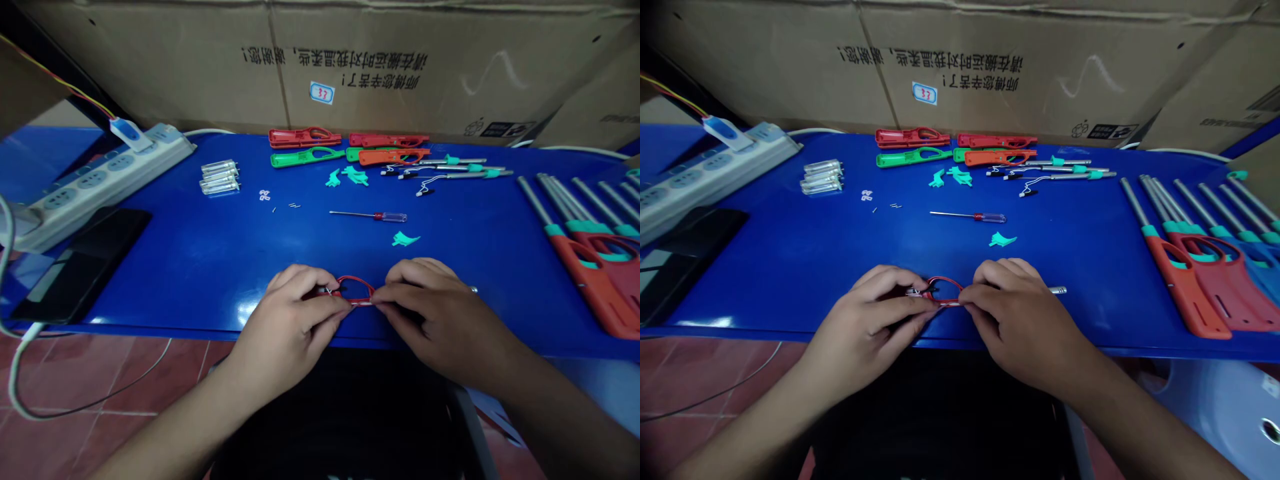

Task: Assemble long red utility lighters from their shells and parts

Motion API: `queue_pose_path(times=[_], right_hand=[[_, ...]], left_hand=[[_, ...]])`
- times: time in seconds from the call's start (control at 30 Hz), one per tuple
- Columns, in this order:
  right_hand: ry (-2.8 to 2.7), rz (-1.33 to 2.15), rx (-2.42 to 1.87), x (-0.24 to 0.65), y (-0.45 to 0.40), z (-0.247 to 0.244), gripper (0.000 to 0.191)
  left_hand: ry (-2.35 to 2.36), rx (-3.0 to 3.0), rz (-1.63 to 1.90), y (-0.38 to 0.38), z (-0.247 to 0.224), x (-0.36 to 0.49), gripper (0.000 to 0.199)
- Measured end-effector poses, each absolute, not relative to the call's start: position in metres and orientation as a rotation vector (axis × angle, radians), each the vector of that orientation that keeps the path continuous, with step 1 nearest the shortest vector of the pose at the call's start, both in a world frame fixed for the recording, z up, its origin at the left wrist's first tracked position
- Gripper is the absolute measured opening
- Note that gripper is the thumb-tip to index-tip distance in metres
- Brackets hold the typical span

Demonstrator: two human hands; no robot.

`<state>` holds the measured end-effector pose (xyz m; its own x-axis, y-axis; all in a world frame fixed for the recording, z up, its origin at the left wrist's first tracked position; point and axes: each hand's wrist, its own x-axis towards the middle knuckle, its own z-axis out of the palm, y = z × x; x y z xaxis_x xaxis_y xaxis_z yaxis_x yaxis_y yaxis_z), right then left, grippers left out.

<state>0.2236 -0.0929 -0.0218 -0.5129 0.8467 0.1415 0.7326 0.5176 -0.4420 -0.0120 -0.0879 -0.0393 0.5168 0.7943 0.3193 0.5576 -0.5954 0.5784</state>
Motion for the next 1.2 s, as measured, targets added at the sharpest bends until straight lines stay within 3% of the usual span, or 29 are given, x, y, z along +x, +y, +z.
queue_pose_path(times=[0.13, 0.53, 1.2], right_hand=[[-2.446, 0.401, -1.258, 0.224, -0.094, -0.024, 0.018], [-2.448, -0.245, -1.347, 0.203, -0.115, -0.031, 0.016], [-2.411, -0.076, -1.24, 0.207, -0.108, -0.034, 0.019]], left_hand=[[1.139, 2.321, 0.777, -0.089, -0.038, -0.011, 0.013], [1.134, 2.376, 0.762, -0.091, -0.039, -0.01, 0.015], [1.115, 2.305, 0.779, -0.091, -0.036, -0.012, 0.018]])
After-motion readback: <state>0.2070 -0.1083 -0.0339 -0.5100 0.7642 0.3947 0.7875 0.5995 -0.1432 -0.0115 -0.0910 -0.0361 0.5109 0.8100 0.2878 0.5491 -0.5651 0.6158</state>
